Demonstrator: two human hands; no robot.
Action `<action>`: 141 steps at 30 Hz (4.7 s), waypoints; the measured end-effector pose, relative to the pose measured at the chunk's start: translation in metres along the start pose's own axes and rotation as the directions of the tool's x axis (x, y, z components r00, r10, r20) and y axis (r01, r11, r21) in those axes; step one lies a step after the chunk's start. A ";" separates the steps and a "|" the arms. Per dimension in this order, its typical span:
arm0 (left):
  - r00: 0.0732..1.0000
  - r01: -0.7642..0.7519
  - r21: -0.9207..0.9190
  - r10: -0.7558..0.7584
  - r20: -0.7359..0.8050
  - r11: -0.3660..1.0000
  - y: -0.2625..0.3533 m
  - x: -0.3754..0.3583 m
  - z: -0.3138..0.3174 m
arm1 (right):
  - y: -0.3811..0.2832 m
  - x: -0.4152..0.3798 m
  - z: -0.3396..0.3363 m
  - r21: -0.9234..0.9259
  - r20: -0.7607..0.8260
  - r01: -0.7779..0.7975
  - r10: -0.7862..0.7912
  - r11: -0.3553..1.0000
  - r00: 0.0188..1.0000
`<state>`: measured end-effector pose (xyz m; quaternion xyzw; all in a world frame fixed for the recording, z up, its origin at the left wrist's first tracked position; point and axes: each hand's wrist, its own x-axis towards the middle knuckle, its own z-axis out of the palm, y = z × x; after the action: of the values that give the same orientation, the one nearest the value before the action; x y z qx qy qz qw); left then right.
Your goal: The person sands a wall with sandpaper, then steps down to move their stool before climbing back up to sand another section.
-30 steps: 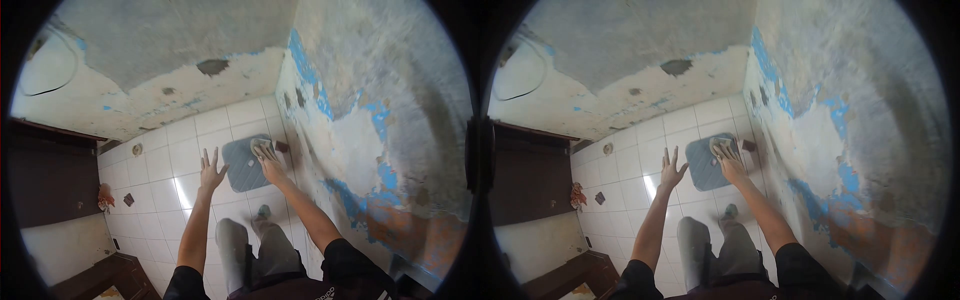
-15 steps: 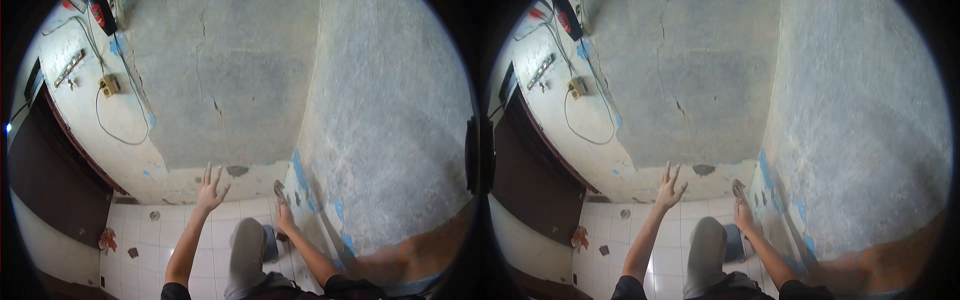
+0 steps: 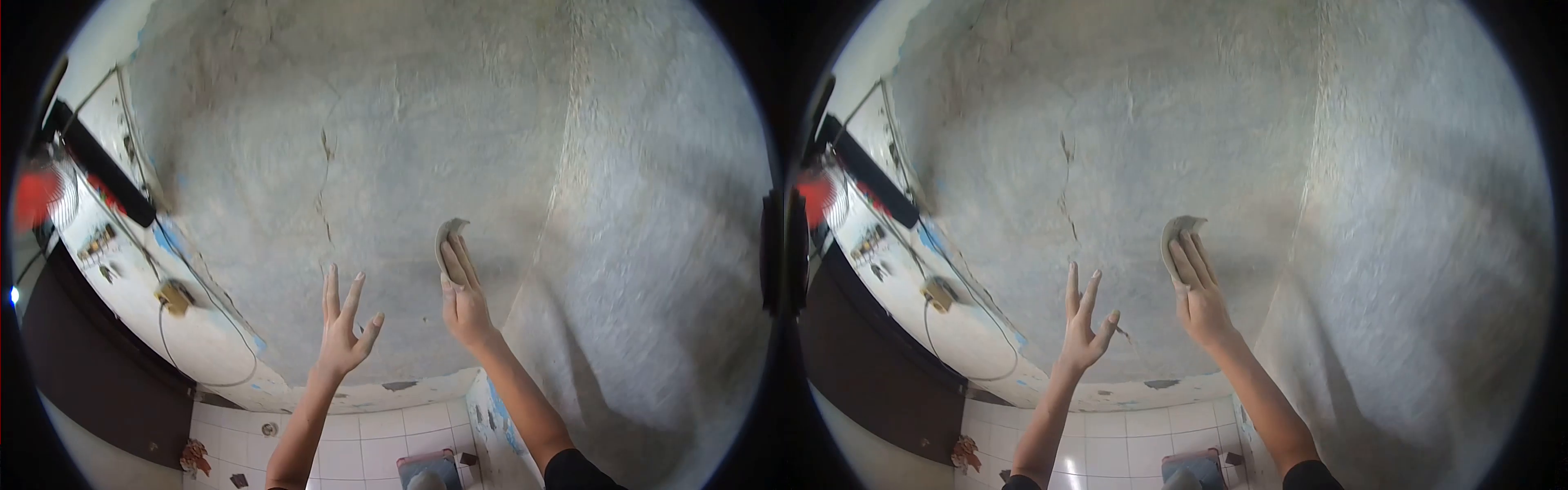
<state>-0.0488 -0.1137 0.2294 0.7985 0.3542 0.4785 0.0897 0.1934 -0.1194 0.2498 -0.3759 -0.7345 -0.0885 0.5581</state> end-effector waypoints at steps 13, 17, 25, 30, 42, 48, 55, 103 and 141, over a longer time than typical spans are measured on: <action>0.965 -0.238 0.398 0.261 -0.003 0.886 0.111 0.254 -0.104 | 0.002 0.223 -0.068 -0.207 -0.017 0.070 -0.075 0.976 0.997; 0.944 -0.224 0.465 0.308 -0.114 0.857 0.132 0.341 -0.110 | 0.012 0.318 -0.083 -0.307 -0.146 0.161 -0.213 0.938 0.966; 0.748 -0.006 0.791 0.528 -0.402 0.611 0.086 0.414 -0.133 | 0.056 0.379 -0.094 -0.617 -0.052 0.264 -0.373 0.741 0.926; 0.740 0.033 0.789 0.515 -0.431 0.614 0.085 0.411 -0.131 | 0.043 0.448 -0.115 -0.678 -0.198 0.165 -0.395 0.717 0.897; 0.800 -0.064 0.711 0.462 -0.383 0.700 0.096 0.407 -0.172 | -0.010 0.494 -0.083 -0.603 -0.261 0.249 -0.482 0.758 0.836; 0.748 -0.048 0.759 0.527 -0.404 0.649 0.065 0.405 -0.218 | -0.035 0.525 -0.083 -0.681 0.019 0.455 -0.608 0.574 0.794; 0.719 -0.029 0.786 0.559 -0.413 0.618 0.045 0.401 -0.218 | -0.050 0.531 -0.057 -0.630 0.051 0.516 -0.632 0.580 0.773; 0.916 0.261 0.228 -0.166 -0.364 0.938 0.045 0.264 -0.088 | -0.036 0.335 0.015 -0.598 0.183 0.317 -0.259 0.737 0.948; 0.920 0.307 0.410 -0.158 -0.360 0.859 0.002 0.272 -0.097 | -0.036 0.266 0.075 -0.546 0.022 0.044 -0.038 0.837 0.999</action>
<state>-0.0486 0.0431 0.4716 0.6612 0.5614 0.4873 -0.1007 0.0886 0.0166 0.4687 -0.5041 -0.6894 -0.3041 0.4220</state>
